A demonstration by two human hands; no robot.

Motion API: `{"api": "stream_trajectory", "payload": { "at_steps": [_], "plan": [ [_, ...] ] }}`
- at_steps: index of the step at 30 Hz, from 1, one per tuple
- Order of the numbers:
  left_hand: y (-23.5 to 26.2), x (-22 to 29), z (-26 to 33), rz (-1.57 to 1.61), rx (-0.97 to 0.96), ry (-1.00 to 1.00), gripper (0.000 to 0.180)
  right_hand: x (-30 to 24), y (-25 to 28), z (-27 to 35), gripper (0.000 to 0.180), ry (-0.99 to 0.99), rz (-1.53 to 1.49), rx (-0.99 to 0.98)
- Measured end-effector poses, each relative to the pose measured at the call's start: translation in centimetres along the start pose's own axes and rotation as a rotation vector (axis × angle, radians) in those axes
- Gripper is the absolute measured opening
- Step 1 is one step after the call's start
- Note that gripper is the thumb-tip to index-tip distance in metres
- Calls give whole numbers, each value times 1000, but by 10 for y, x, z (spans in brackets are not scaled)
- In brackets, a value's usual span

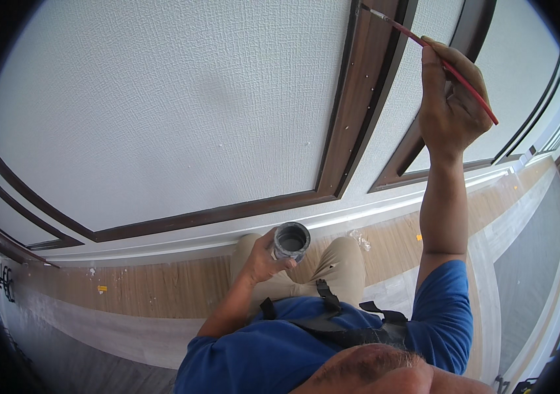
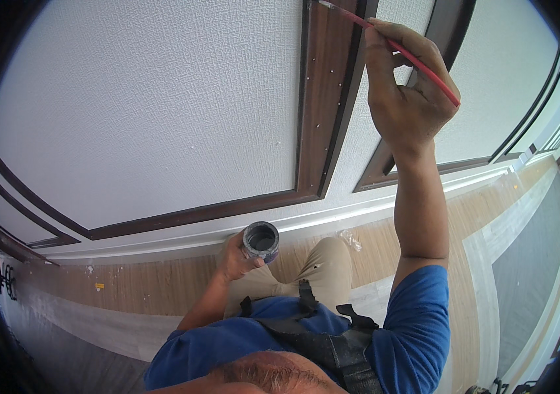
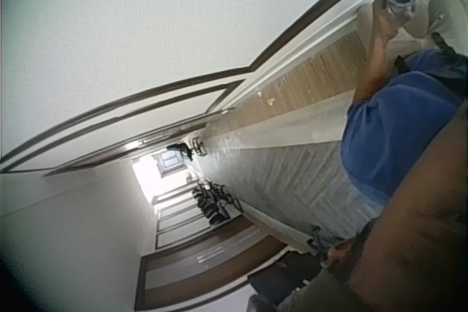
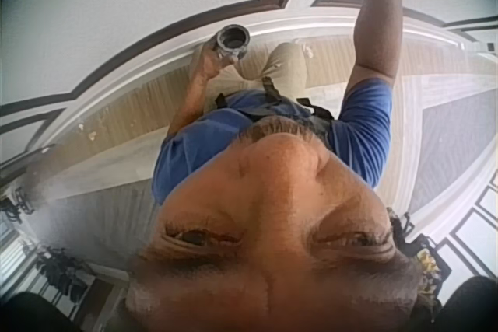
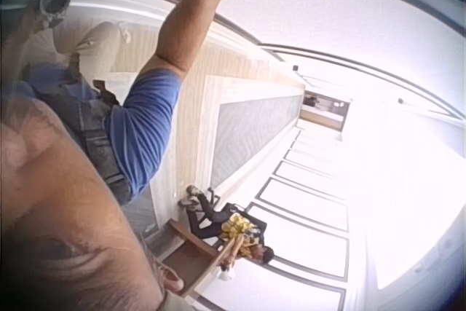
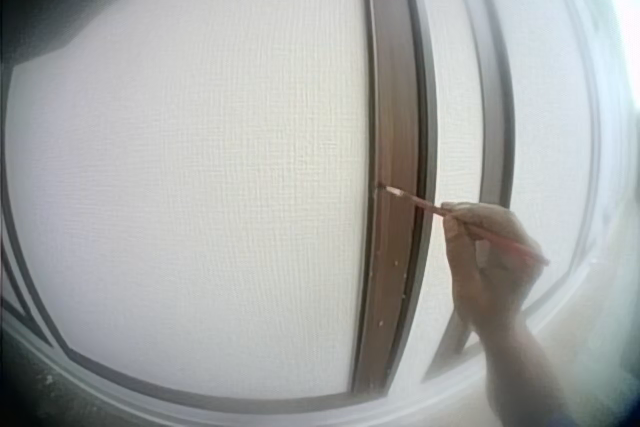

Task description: The person uses a small paintbrush to apply dark paint to the wooden trim on a white ceiling. They hold a small paint container in one hand and repeatedly dip the brush to paint the edges of the ceiling beams.

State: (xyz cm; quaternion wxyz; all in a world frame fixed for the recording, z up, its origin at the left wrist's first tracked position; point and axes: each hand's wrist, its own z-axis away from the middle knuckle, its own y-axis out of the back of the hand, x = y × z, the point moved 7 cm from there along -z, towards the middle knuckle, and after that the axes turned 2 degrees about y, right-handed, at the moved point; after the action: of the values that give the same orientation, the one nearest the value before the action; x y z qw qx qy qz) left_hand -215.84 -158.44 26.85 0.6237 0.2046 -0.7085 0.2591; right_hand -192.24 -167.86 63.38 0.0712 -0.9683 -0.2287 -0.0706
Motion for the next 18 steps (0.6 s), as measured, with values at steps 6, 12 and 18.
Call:
{"api": "stream_trajectory", "payload": {
  "at_steps": [6, 12, 18],
  "plan": [
    [0, 1, 0, 0, 6, 16, 95, 1, 2, 4, 13, -34, -16, 6],
    [0, -5, 0, 23, -4, 18, 95, 4, 1, 5, 13, -41, -12, -1],
    [1, -6, -1, 14, -4, 13, 95, 4, 1, 5, 12, -25, 6, -6]
  ]
}}
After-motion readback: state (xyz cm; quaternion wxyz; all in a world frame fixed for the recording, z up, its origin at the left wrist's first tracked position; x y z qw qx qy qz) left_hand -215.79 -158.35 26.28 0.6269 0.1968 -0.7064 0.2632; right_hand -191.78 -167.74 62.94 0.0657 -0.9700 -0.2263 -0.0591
